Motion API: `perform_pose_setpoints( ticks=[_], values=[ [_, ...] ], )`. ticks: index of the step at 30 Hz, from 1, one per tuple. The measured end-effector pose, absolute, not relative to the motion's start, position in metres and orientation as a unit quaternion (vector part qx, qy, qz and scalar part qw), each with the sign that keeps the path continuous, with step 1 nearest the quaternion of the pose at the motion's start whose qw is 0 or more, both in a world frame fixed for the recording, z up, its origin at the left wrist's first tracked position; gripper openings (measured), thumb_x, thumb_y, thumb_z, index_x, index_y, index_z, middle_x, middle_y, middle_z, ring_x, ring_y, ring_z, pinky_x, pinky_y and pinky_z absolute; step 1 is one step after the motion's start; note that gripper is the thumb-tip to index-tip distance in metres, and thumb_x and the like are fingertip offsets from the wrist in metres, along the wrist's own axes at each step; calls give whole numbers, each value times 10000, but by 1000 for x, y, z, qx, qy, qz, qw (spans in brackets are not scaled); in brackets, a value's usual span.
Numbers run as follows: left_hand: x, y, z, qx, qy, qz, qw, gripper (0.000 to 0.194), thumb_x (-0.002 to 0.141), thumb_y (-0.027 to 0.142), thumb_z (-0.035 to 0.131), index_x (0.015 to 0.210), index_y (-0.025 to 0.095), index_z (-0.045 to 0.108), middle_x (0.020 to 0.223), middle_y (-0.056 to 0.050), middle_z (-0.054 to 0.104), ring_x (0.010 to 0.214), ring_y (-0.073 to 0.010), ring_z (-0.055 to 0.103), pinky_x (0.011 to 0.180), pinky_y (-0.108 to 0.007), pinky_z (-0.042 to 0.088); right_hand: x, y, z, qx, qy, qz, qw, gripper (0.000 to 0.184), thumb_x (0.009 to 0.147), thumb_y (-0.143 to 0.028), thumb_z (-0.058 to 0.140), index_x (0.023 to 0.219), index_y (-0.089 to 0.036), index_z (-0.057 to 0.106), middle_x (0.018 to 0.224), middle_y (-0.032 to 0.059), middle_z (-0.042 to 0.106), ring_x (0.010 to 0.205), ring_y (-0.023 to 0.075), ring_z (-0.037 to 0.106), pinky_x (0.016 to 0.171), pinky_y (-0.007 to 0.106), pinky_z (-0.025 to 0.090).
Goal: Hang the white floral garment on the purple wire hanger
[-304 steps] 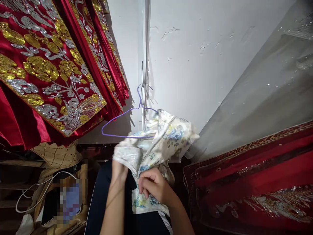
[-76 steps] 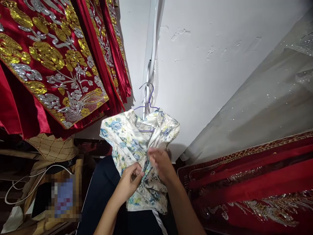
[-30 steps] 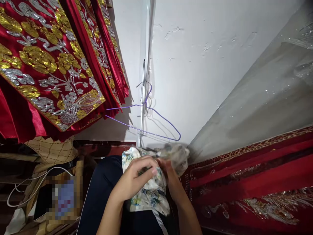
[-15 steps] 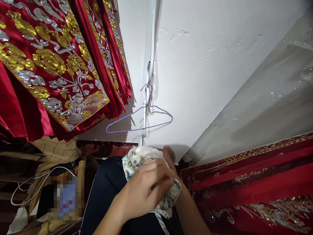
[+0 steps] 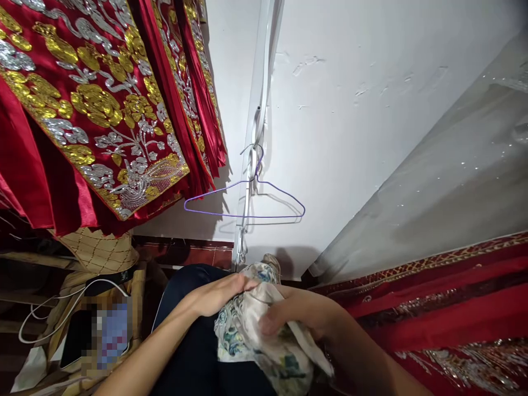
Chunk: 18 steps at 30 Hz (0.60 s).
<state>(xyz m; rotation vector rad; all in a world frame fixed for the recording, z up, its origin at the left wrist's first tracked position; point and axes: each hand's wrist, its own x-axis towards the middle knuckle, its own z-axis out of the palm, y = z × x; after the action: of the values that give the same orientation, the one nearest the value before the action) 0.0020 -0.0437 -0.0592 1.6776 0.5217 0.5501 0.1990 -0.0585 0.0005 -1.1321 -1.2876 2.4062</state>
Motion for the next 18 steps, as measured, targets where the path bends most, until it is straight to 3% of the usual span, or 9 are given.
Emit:
perform_pose_setpoints(
  ticks=[3,5,8,11,13,15,18],
  values=[
    [-11,-54,-59,841,295,144,430,632,922,720,349,858,184,677,846,-55,687,829,-214,624,1058,-415,358,220,-50,16,-353,-513,782,27,255,642,-293,812,813,-132,711,769,14,669,656,111,590,656,220,480],
    [-25,-58,-54,870,362,100,319,492,924,641,467,820,202,662,768,-26,670,808,-210,628,1105,-478,274,237,-46,32,-331,-583,742,22,240,708,-328,797,810,-124,724,741,14,666,641,109,582,627,211,472],
    [-51,-49,-48,860,461,69,208,320,936,513,524,930,242,694,849,-49,712,978,-272,617,1074,-541,269,255,-41,53,-362,-643,669,96,260,764,-384,769,802,-129,734,705,28,675,596,123,584,539,214,452],
    [-75,-31,-45,836,522,74,154,219,924,388,547,1013,270,708,1050,-77,735,1116,-311,569,1023,-552,308,259,-21,56,-441,-652,575,224,272,800,-408,720,846,-140,735,695,39,682,579,150,603,500,234,431],
    [-84,-22,-43,822,533,133,148,188,902,357,571,929,253,725,1178,-79,713,1183,-318,534,1036,-537,307,250,6,42,-474,-668,461,342,240,788,-370,712,879,-150,737,790,54,709,697,183,641,588,255,466],
    [-85,-21,-41,804,507,229,210,235,890,360,587,758,204,704,1193,-88,701,1166,-294,546,1032,-467,345,236,40,16,-457,-676,350,460,264,783,-355,688,947,-155,741,968,77,723,914,230,645,774,299,488],
    [-79,-30,-40,702,448,370,412,345,865,396,611,612,163,586,905,-81,700,864,-206,610,811,-327,461,216,81,-33,-450,-641,382,491,334,827,-426,593,976,-157,723,992,82,706,1012,254,611,895,363,461]
  ],
)
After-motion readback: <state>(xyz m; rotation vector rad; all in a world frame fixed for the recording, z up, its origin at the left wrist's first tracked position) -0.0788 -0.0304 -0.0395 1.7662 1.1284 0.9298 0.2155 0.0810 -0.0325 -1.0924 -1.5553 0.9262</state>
